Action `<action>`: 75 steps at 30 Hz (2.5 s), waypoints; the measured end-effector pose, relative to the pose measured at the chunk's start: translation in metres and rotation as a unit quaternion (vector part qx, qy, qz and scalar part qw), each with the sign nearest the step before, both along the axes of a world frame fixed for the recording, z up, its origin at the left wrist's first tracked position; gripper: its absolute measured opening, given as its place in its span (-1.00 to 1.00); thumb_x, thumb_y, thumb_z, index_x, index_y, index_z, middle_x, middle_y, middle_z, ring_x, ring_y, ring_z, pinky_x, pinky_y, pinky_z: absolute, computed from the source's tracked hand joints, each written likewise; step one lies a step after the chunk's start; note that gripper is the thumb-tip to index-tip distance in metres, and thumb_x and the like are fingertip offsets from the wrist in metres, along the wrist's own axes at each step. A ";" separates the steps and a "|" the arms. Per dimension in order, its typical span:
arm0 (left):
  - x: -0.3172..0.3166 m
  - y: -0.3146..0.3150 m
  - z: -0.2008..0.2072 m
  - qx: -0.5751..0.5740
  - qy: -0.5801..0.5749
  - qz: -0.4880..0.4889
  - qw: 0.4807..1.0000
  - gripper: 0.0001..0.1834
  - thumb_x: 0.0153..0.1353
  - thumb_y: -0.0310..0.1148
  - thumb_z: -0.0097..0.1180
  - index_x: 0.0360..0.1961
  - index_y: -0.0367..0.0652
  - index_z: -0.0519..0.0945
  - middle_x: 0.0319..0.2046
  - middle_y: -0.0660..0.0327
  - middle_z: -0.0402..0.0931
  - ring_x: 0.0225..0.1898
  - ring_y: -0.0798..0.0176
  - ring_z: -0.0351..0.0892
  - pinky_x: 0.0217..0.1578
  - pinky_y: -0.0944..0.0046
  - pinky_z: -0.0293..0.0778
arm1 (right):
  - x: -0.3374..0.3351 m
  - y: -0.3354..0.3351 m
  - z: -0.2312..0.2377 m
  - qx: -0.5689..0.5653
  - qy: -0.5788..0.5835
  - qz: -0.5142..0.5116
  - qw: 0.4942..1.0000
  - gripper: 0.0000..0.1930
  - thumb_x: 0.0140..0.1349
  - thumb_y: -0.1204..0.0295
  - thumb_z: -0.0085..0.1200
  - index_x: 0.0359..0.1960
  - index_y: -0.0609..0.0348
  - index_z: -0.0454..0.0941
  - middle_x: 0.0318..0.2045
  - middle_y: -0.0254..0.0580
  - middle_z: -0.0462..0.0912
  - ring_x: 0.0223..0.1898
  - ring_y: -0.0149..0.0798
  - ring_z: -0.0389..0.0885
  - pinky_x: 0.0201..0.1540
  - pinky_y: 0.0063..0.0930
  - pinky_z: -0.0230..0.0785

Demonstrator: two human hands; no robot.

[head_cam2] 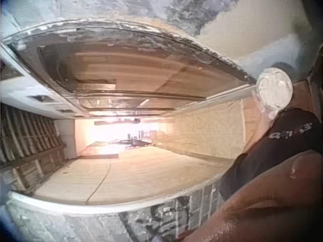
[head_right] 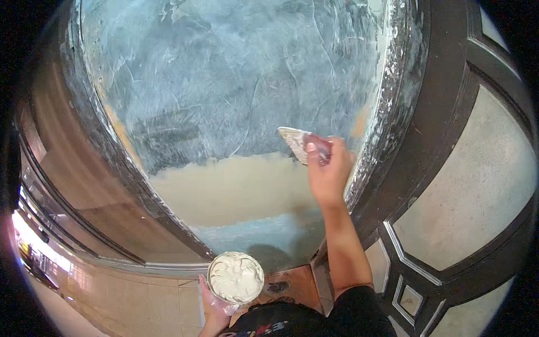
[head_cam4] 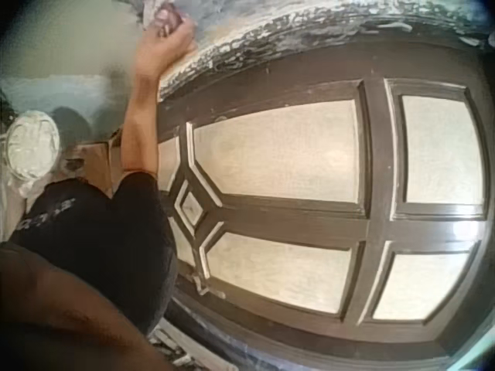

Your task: The person applies plaster to a circular recessed area on a wall using a putty knife.

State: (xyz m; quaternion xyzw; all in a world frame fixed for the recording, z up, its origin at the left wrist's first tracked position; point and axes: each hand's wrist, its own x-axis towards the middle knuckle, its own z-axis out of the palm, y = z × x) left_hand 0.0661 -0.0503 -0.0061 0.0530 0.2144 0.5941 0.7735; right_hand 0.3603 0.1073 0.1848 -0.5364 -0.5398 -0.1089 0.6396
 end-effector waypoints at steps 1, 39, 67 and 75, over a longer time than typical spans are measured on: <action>-0.002 -0.001 -0.003 0.000 -0.001 0.001 1.000 -0.12 0.32 0.37 -0.42 0.40 -0.11 0.19 0.36 0.02 0.19 0.32 -0.13 0.25 0.30 -0.14 0.21 | -0.001 -0.002 0.006 0.033 0.039 -0.011 0.999 -0.77 0.18 0.39 0.18 -0.20 0.22 0.47 -0.31 -0.07 0.58 -0.28 -0.06 0.50 -0.17 -0.17 0.30; -0.065 -0.003 -0.011 -0.008 -0.041 -0.016 0.999 -0.08 0.25 0.44 -0.40 0.40 -0.03 0.22 0.37 0.03 0.19 0.32 -0.16 0.25 0.26 -0.25 0.23 | -0.090 0.001 -0.157 -0.170 -0.312 0.049 0.934 -0.82 0.20 0.25 0.10 -0.29 0.06 0.56 -0.35 -0.23 0.56 -0.24 -0.05 0.50 -0.20 -0.02 0.15; -0.121 0.007 -0.022 0.033 -0.079 -0.070 0.994 -0.05 0.22 0.47 -0.50 0.41 0.00 0.19 0.37 0.04 0.18 0.33 -0.16 0.22 0.28 -0.28 0.18 | -0.126 -0.016 -0.103 -0.225 -0.328 0.015 0.918 -0.88 0.22 0.32 0.10 -0.30 0.04 0.56 -0.31 -0.16 0.58 -0.17 -0.04 0.51 -0.08 -0.04 0.12; -0.113 0.013 -0.032 0.014 -0.022 -0.086 0.996 -0.05 0.22 0.48 -0.51 0.40 0.01 0.21 0.36 0.07 0.21 0.32 -0.16 0.25 0.26 -0.27 0.20 | -0.061 -0.010 -0.041 -0.091 0.001 -0.008 0.996 -0.74 0.29 0.25 0.09 -0.20 0.22 0.52 -0.29 -0.02 0.59 -0.23 -0.04 0.57 -0.12 -0.15 0.34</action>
